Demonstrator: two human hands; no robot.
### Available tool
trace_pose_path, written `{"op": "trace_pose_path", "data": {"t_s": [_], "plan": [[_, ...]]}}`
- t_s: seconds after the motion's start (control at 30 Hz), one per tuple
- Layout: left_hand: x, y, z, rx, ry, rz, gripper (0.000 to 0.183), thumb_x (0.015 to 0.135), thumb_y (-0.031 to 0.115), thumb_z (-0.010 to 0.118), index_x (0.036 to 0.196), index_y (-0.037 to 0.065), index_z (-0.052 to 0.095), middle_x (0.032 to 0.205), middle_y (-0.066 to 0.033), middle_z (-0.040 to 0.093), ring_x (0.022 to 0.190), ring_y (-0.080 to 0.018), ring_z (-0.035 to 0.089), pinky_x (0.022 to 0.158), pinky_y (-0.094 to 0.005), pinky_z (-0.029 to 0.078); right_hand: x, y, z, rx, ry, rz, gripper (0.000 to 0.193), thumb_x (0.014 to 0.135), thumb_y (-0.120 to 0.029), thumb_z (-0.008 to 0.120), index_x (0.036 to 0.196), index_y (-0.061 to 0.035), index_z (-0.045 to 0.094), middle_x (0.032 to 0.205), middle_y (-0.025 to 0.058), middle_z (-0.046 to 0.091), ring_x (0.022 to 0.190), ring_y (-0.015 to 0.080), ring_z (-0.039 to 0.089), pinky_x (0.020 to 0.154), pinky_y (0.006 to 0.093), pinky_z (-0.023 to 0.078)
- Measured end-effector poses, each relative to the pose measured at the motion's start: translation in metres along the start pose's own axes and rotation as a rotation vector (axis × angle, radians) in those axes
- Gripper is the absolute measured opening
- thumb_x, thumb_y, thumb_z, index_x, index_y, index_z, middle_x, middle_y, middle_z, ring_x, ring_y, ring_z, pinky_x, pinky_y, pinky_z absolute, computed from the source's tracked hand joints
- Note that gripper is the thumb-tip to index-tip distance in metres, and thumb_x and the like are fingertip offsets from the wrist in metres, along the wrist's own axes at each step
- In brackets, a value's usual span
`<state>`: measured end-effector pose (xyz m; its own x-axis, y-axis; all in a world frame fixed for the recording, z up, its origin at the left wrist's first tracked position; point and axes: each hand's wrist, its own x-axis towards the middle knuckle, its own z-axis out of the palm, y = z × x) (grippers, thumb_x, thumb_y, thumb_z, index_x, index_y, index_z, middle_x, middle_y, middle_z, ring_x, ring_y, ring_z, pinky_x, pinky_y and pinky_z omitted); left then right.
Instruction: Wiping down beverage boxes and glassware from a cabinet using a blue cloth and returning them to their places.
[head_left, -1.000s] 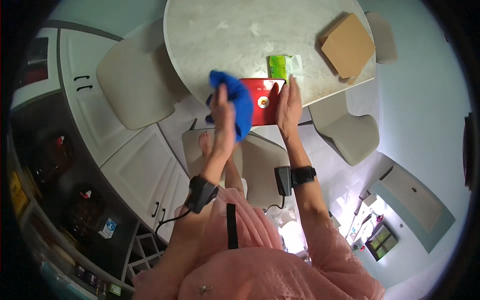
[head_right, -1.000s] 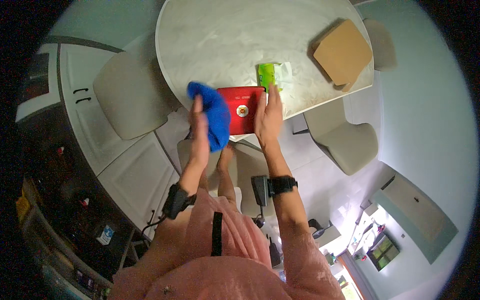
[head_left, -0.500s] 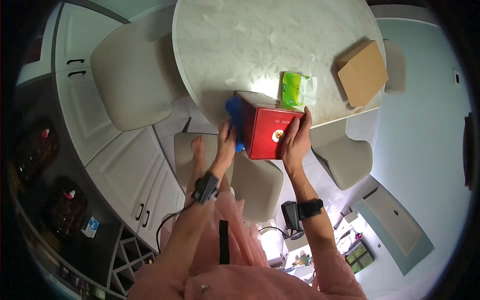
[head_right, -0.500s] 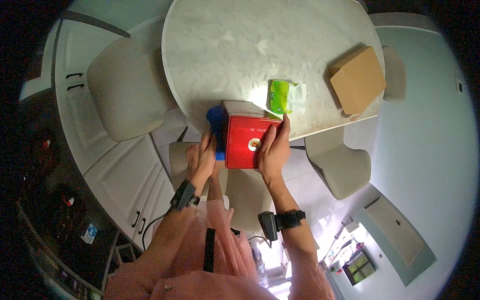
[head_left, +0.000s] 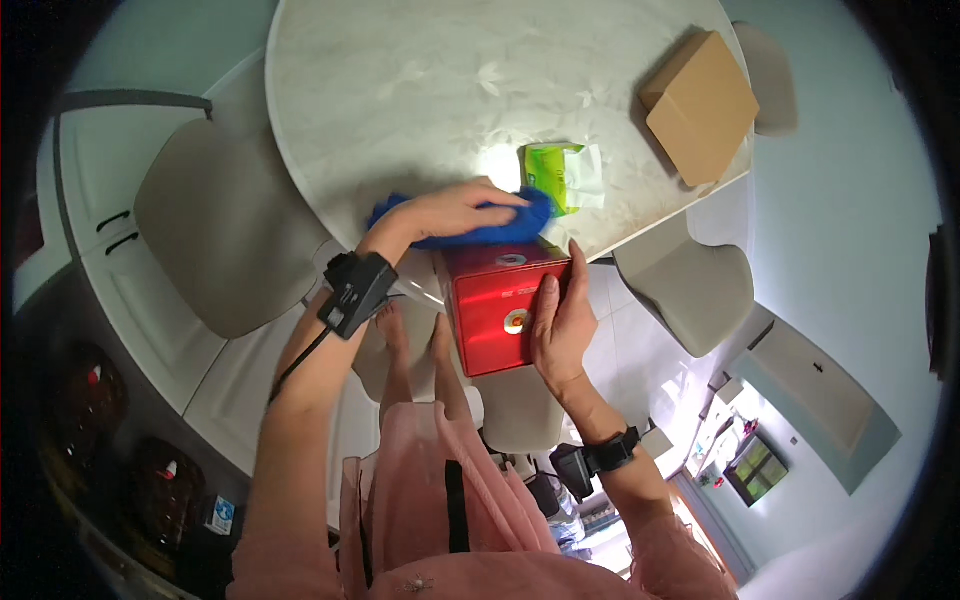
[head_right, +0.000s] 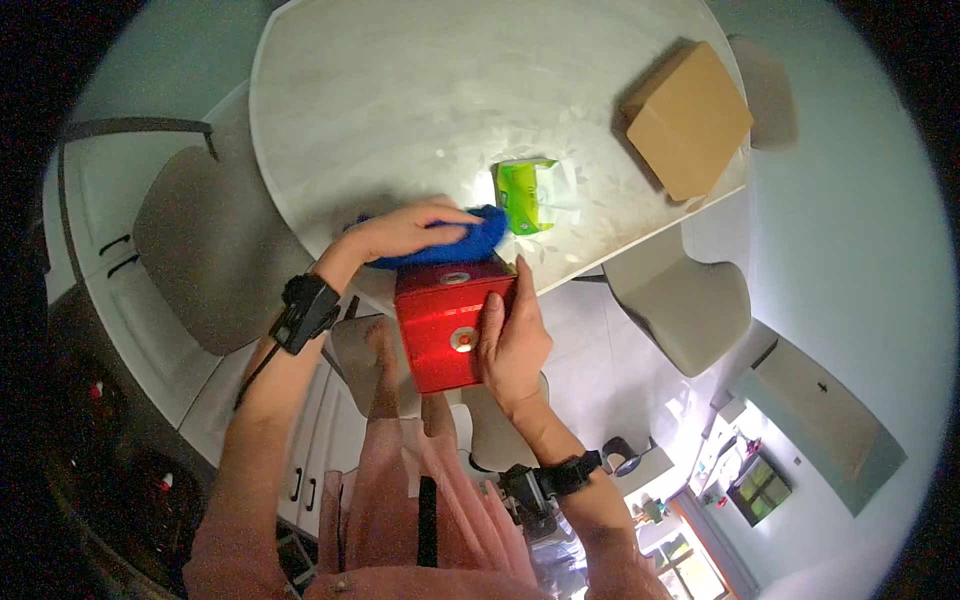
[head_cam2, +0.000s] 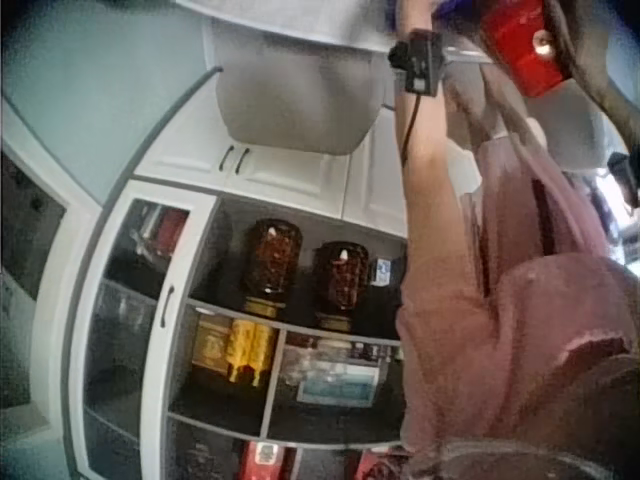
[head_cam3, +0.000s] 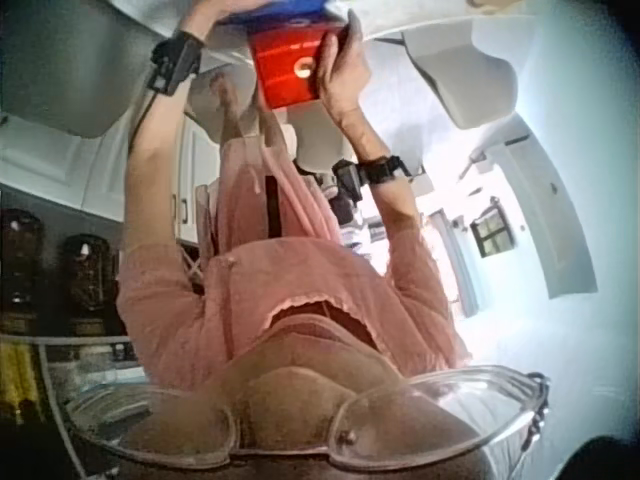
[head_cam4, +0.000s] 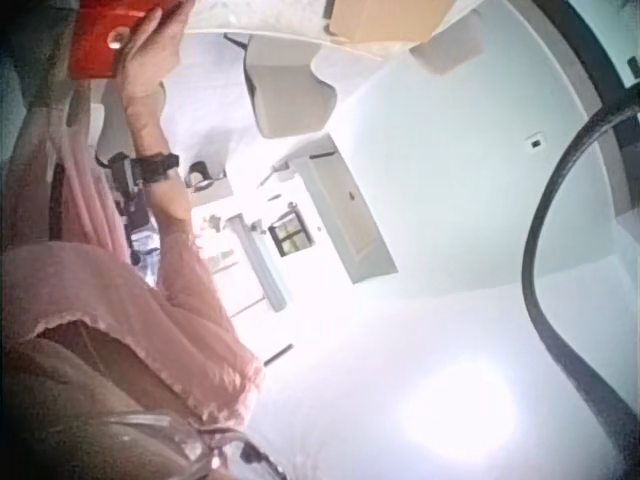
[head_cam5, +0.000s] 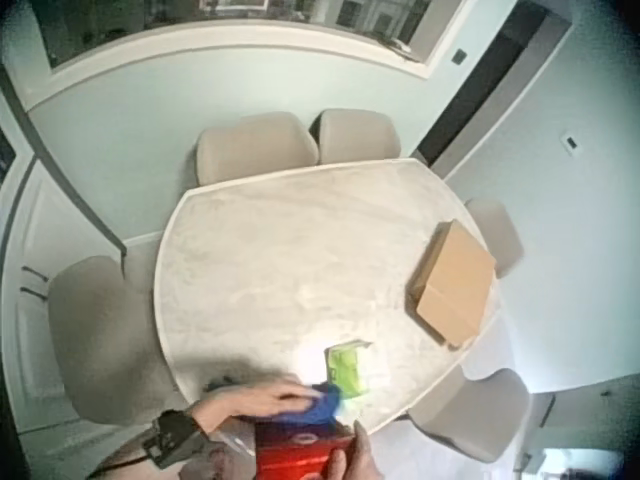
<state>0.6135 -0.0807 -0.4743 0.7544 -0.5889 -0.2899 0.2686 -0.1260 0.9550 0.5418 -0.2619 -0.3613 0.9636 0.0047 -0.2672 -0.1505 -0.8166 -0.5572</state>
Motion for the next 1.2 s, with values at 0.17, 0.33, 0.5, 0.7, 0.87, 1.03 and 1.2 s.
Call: {"op": "trace_pose_path", "data": {"t_s": [0.17,0.33,0.5,0.7,0.87,1.03,1.2], "plan": [[0.016,-0.017,0.012,0.397,-0.116,0.211,0.033,0.091,0.019,0.043,0.121,0.009,0.052,0.123,-0.0128,0.043,0.115,-0.0277,0.041,0.099,-0.0344,0.029,0.0,-0.002,0.003,-0.001,0.089,-0.148,0.046,0.087,-0.017,0.052,0.129,-0.0043,0.039,0.101,0.0227,0.059,0.084,0.0354,0.061,0.072,0.038,0.05],[0.009,-0.102,-0.003,0.584,-0.101,-0.28,0.029,0.092,0.024,0.037,0.105,0.006,0.055,0.1,-0.0213,0.051,0.096,-0.0356,0.048,0.087,-0.0378,0.037,-0.004,-0.005,0.003,0.001,0.006,-0.006,0.047,0.086,-0.018,0.054,0.129,-0.0055,0.039,0.1,0.0203,0.06,0.084,0.0326,0.062,0.07,0.037,0.05],[-0.018,-0.162,0.026,-0.314,0.298,-0.42,0.034,0.091,0.024,0.038,0.116,0.006,0.052,0.112,-0.021,0.053,0.107,-0.0331,0.048,0.09,-0.0368,0.039,-0.003,0.0,-0.003,-0.056,0.043,-0.036,0.046,0.086,-0.02,0.054,0.128,-0.0059,0.04,0.102,0.0193,0.059,0.087,0.0323,0.061,0.071,0.0366,0.05],[-0.074,-0.15,0.138,-1.304,0.7,-0.248,0.04,0.093,0.029,0.04,0.124,0.004,0.044,0.116,-0.0154,0.054,0.106,-0.0251,0.052,0.091,-0.0362,0.042,-0.004,-0.003,0.006,-0.046,0.037,-0.027,0.045,0.088,-0.021,0.052,0.128,-0.0058,0.039,0.104,0.0197,0.059,0.088,0.0329,0.061,0.071,0.038,0.05],[-0.072,-0.04,0.186,-1.684,0.744,-0.1,0.044,0.094,0.034,0.038,0.125,0.003,0.043,0.116,-0.0132,0.055,0.104,-0.0236,0.054,0.092,-0.0369,0.041,-0.002,-0.007,0.007,-0.075,0.064,-0.061,0.043,0.089,-0.023,0.049,0.128,-0.0056,0.039,0.107,0.0197,0.058,0.089,0.0349,0.06,0.072,0.0385,0.049],[-0.073,0.032,0.224,-1.769,0.843,-0.033,0.047,0.094,0.037,0.037,0.125,0.002,0.042,0.116,-0.0115,0.055,0.102,-0.0223,0.055,0.093,-0.0375,0.041,-0.002,-0.01,0.01,-0.054,0.029,-0.052,0.044,0.091,-0.028,0.043,0.128,-0.0054,0.037,0.107,0.0212,0.057,0.093,0.0367,0.058,0.076,0.0427,0.046],[-0.123,0.028,0.246,-2.032,0.215,0.367,0.055,0.092,0.045,0.035,0.123,0.001,0.045,0.114,-0.016,0.056,0.103,-0.0283,0.057,0.094,-0.0428,0.043,0.001,-0.001,0.016,-0.037,0.058,-0.112,0.044,0.092,-0.031,0.039,0.13,-0.0081,0.036,0.107,0.0216,0.057,0.093,0.038,0.057,0.077,0.0431,0.045]]}}
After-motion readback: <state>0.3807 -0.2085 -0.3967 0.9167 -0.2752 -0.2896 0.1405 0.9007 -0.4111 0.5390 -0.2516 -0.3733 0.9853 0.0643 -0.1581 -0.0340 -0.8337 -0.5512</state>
